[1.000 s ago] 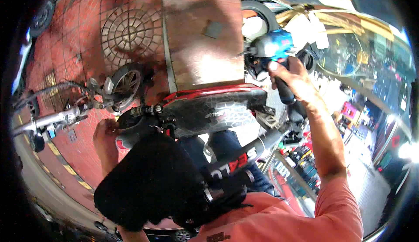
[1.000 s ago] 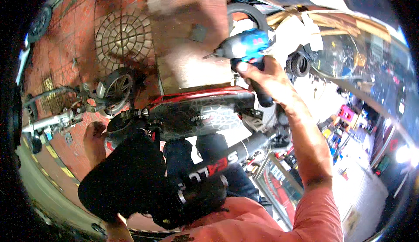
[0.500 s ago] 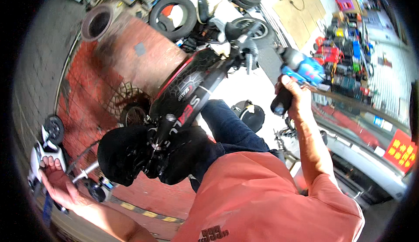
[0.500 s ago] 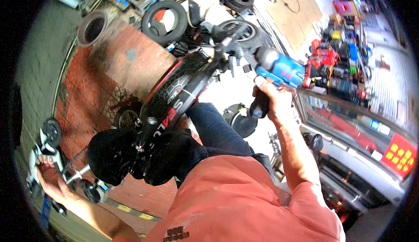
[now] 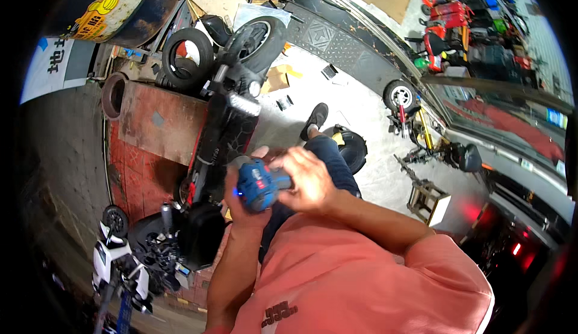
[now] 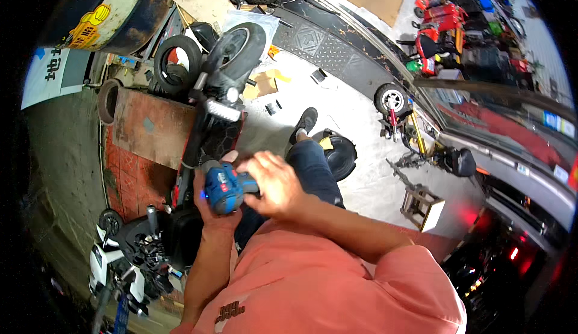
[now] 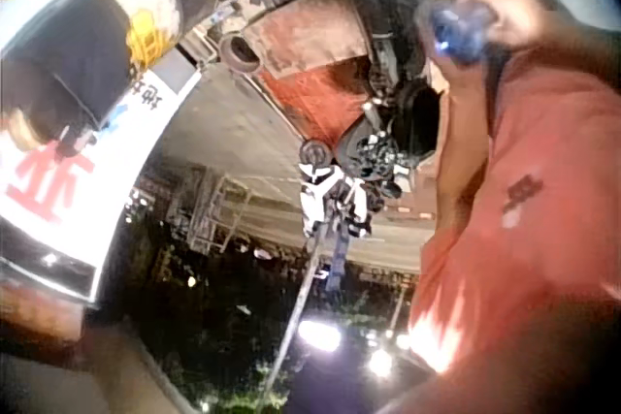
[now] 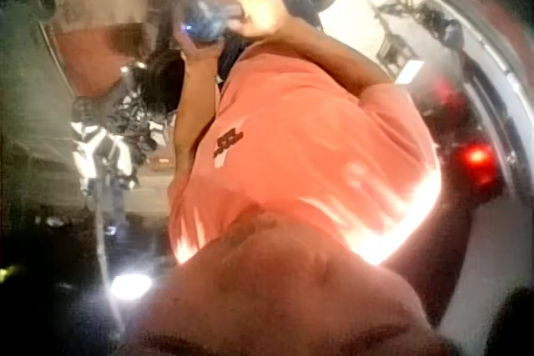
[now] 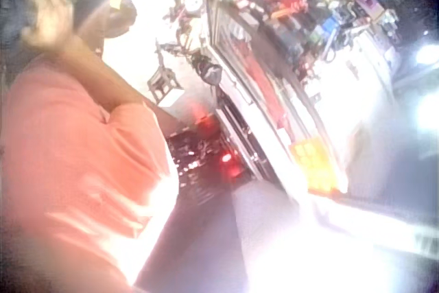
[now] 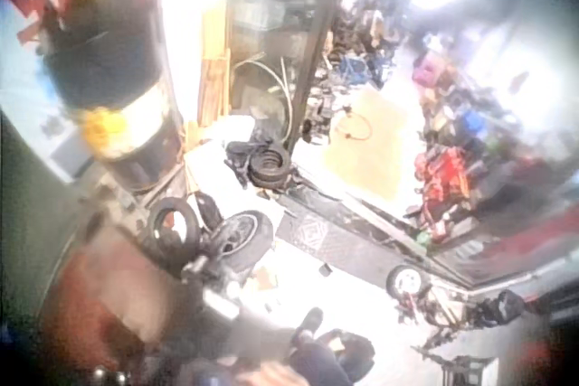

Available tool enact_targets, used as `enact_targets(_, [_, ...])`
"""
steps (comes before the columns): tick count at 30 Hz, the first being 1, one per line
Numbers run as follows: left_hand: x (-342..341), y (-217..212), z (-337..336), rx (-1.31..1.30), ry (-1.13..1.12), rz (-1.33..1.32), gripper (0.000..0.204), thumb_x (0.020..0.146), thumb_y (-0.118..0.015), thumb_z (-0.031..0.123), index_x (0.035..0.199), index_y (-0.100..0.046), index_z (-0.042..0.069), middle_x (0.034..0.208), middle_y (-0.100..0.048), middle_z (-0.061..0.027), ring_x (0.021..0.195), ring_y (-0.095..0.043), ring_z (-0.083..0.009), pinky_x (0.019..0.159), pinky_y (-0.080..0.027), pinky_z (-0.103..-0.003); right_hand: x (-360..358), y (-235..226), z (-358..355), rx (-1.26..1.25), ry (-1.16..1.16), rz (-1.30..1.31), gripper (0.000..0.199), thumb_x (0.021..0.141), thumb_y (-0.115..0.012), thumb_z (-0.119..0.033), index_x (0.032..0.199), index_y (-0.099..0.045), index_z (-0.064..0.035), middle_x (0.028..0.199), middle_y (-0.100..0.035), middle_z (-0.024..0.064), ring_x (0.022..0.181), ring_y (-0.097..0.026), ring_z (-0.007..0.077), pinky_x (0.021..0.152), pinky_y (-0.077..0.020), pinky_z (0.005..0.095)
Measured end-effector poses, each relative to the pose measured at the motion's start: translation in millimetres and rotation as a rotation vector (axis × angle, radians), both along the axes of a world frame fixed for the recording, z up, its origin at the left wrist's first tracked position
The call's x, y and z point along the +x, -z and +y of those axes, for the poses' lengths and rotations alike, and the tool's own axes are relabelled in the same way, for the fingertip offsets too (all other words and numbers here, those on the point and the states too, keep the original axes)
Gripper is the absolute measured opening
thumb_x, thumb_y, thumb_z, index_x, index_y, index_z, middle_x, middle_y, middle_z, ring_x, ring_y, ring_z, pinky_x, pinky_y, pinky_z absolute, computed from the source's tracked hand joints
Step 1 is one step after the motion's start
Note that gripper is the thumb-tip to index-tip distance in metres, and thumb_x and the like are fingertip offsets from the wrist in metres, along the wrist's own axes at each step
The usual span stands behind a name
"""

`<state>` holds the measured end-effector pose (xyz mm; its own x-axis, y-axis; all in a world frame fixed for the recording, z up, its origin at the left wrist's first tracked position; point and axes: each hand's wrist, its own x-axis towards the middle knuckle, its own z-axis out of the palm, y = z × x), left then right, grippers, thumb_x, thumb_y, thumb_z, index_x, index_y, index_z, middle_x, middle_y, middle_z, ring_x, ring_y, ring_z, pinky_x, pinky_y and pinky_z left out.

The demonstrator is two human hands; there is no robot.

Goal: The person is assembling an electric scooter by attaching a red and black deck plate to the frame. They use a cordless power drill to drive multiple screws into the deck, securing it to the scooter's body. The person adjusts the deck's position and uses the drill to fasten screws at various points along the edges.

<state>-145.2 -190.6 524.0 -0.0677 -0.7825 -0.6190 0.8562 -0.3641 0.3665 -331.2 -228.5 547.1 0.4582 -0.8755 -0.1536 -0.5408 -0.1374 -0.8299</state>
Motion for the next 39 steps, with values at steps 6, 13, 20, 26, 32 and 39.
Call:
enact_targets(6, [-101.6,77.4,-52.8,0.205,-0.109,0.191,0.053,0.095,-0.059,0.054,0.102,-0.068,0.002,0.098,-0.067,-0.016,0.102,-0.063,-0.0382,0.101,-0.049,-0.055,-137.6,55.7,-43.9,0.224,-0.092,-0.106,0.036,0.089,-0.078,-0.017,0.123,-0.069,-0.0089,0.119,-0.067,0.0161,0.119,-0.064,0.0404,0.102,-0.0523,0.0505])
enact_targets(13, [-215.2,202.6,-95.9,0.532,0.105,0.228,0.055,0.089,-0.066,0.057,0.101,-0.068,0.003,0.093,-0.065,-0.0166,0.089,-0.061,-0.0328,0.091,-0.053,-0.047,-328.8,317.4,-57.2,0.461,0.545,0.412,0.027,0.092,-0.074,-0.028,0.109,-0.078,-0.0067,0.106,-0.078,0.0204,0.101,-0.075,0.0392,0.09,-0.0588,0.0483])
enact_targets(20, [-303.6,434.9,-111.1,0.682,0.28,-0.182,0.034,0.096,-0.07,0.039,0.104,-0.07,0.007,0.089,-0.071,-0.01,0.084,-0.072,-0.0235,0.079,-0.062,-0.04,-413.8,649.4,-23.3,0.763,0.435,0.873,0.04,0.093,-0.074,-0.034,0.127,-0.075,-0.0138,0.126,-0.075,0.0168,0.117,-0.071,0.0362,0.099,-0.0571,0.0494])
enact_targets(26, [-354.4,524.2,-124.0,0.365,0.778,-0.531,0.054,0.09,-0.079,0.044,0.122,-0.069,0.002,0.109,-0.074,-0.0122,0.103,-0.07,-0.0227,0.094,-0.054,-0.039,-479.1,831.0,28.4,0.64,0.352,0.623,0.042,0.098,-0.071,-0.027,0.137,-0.064,-0.0136,0.121,-0.076,0.0175,0.109,-0.073,0.0405,0.09,-0.0562,0.0525])
enact_targets(32, [-354.3,527.5,-144.2,0.276,0.95,-0.708,0.067,0.084,-0.079,0.053,0.116,-0.062,-0.004,0.107,-0.071,-0.0263,0.104,-0.07,-0.0385,0.092,-0.053,-0.047,-456.4,840.6,46.5,0.747,0.407,0.606,0.038,0.098,-0.071,-0.025,0.133,-0.066,-0.0123,0.117,-0.077,0.017,0.105,-0.073,0.0393,0.089,-0.0566,0.0528])
enact_targets(39, [-342.7,553.9,-145.3,0.566,0.892,-0.595,0.056,0.088,-0.082,0.041,0.12,-0.068,-0.002,0.108,-0.076,-0.0137,0.099,-0.072,-0.0228,0.092,-0.055,-0.039,-423.3,875.9,-27.3,0.525,1.068,0.544,0.038,0.088,-0.066,-0.032,0.111,-0.071,-0.0016,0.103,-0.076,0.0221,0.098,-0.072,0.0439,0.093,-0.0548,0.0493])
